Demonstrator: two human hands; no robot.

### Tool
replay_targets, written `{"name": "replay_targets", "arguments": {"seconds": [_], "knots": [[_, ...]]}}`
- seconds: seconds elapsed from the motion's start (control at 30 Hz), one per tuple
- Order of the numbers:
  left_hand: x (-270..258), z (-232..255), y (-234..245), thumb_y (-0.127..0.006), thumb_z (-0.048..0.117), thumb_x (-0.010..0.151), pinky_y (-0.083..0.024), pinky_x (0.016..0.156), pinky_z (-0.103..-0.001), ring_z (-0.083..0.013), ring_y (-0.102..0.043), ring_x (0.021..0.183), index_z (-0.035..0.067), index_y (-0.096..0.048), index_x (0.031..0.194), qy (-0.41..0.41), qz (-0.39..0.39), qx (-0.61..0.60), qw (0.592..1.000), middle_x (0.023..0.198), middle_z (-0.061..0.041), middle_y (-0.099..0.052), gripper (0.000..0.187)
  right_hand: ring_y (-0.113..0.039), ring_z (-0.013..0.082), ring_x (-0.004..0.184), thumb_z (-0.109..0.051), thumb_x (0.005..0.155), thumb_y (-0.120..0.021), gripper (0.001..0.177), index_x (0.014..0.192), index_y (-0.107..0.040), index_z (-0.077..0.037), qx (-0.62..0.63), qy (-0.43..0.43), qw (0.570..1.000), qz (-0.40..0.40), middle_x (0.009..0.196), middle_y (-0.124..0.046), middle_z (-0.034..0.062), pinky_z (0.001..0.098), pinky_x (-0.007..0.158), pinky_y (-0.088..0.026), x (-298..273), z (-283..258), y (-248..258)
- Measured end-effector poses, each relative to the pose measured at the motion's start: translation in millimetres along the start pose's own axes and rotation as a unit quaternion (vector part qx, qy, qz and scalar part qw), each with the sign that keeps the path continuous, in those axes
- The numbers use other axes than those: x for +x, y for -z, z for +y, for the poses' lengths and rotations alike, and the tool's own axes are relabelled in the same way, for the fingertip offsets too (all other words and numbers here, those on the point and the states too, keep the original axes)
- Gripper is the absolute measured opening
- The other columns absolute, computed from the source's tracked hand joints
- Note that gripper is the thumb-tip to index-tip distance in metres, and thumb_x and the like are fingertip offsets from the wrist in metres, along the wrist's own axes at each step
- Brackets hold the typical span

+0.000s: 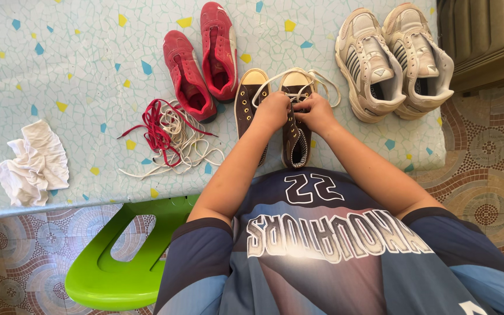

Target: The person removes red laces from a pair of red sneakers, then takes white laces and threads them through the eyelets of a pair of brown high-top sneakers, pulling and arranging the laces to lace the shoes.

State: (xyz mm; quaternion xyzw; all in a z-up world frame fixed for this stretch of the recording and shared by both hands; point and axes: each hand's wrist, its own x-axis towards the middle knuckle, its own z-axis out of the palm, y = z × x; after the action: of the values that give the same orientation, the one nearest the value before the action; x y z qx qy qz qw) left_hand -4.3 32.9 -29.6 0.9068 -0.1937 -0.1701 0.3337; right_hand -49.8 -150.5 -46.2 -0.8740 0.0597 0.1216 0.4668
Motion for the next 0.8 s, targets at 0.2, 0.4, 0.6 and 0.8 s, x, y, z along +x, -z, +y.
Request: {"name": "replay_targets", "arguments": {"seconds": [0.2,0.4,0.6,0.8], "knots": [[1,-4,0,-0.073,0.007,0.081,-0.057,0.087,-0.04,-0.0339,-0.072,0.094,0.008,-0.078,0.087,0.046,-0.004,-0.079,0.996,0.095,-0.016,-0.072,0.008,-0.061,0.0183,0.081,-0.018,0.073,-0.088,0.027,0.1,-0.084,-0.016,-0.012,0.006,1.0,0.008,0.094,-0.058,0.0054,0.0328,0.072,-0.052,-1,8,-3],[-9,21,14,-0.076,0.013,0.072,-0.052,0.078,-0.047,-0.0341,-0.07,0.09,0.008,-0.076,0.088,0.022,0.105,-0.007,0.994,0.089,-0.011,-0.074,0.016,-0.064,0.0167,0.085,-0.013,0.079,-0.084,0.016,0.095,-0.082,-0.012,0.011,0.07,0.998,0.0,0.092,-0.063,0.0039,0.0312,0.076,-0.052,-6,-7,6],[-22,28,32,-0.075,0.019,0.083,-0.055,0.076,-0.04,-0.0302,-0.07,0.083,0.013,-0.081,0.094,-0.055,0.03,-0.1,0.993,0.09,-0.012,-0.071,0.013,-0.057,0.0124,0.082,-0.01,0.083,-0.082,0.011,0.093,-0.081,-0.004,0.181,0.095,0.979,0.017,0.085,-0.061,0.0015,0.0277,0.071,-0.045,-18,-49,44],[-44,68,76,-0.067,0.014,0.102,-0.049,0.07,-0.03,-0.0149,-0.059,0.074,0.003,-0.078,0.104,-0.085,-0.059,-0.332,0.938,0.082,-0.006,-0.066,0.016,-0.048,0.0105,0.067,-0.043,0.104,-0.047,0.038,0.105,-0.073,-0.015,0.502,-0.013,0.858,-0.108,0.074,-0.056,-0.0015,0.0228,0.063,-0.037,-18,-70,69]]}}
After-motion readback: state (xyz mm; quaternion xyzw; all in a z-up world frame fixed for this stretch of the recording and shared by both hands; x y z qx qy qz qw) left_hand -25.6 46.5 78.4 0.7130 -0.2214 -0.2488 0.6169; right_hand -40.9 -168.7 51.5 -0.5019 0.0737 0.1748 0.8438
